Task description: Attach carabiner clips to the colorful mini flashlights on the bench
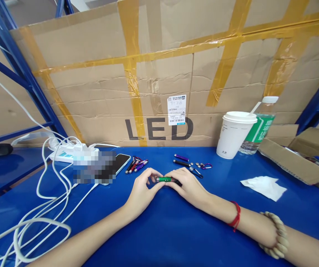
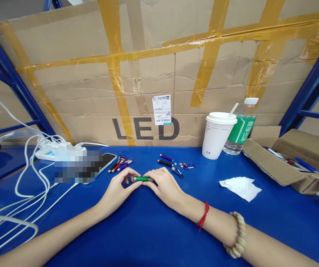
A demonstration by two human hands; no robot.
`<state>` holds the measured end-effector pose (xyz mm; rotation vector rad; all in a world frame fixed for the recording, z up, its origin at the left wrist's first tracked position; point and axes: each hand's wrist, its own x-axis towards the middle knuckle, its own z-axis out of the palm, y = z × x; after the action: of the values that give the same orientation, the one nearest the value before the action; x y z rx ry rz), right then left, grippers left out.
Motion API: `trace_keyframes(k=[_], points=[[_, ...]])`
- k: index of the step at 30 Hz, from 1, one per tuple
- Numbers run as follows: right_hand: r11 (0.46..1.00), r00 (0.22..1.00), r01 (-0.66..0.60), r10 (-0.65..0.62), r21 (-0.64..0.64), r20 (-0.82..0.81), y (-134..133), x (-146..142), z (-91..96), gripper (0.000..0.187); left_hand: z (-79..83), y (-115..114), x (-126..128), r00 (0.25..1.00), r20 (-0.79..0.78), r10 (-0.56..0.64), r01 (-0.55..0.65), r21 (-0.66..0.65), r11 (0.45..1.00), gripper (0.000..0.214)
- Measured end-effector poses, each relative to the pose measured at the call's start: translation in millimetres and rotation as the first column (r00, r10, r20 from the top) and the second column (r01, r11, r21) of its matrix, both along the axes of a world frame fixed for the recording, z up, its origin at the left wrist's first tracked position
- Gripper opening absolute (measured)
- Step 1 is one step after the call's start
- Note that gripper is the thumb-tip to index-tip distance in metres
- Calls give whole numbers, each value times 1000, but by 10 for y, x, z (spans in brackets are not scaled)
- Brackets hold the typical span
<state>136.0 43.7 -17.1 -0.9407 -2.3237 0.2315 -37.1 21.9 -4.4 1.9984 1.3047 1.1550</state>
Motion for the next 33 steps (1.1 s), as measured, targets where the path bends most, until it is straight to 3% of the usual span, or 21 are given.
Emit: trace_keyframes(k=[4,8,11,15,19,27,33], points=[[991,997,-71,69,-117,-25,-39,5,37,24,-7,-5,-16,998,39,-46,48,-42,998,12],[947,984,-171,152,-272,-87,-71,6,100,31,-24,-9,-23,996,48,-80,82,-42,996,12],[927,982,-174,140,-333,-124,-65,5,137,36,-26,-12,-12,994,56,-90,93,-65,994,14],[959,989,-61,21,-278,-145,-22,7,112,35,13,-40,6,994,73,-85,91,-92,992,15],[972,976,75,-117,-224,-183,19,8,46,30,28,-36,-18,972,223,-69,107,-163,981,27],[978,987,103,-123,-180,-101,31,2,24,25,-99,119,-73,914,406,15,114,-290,950,30],[975,994,63,-80,-212,-70,3,-7,58,26,-89,110,-61,893,448,37,108,-295,949,30]])
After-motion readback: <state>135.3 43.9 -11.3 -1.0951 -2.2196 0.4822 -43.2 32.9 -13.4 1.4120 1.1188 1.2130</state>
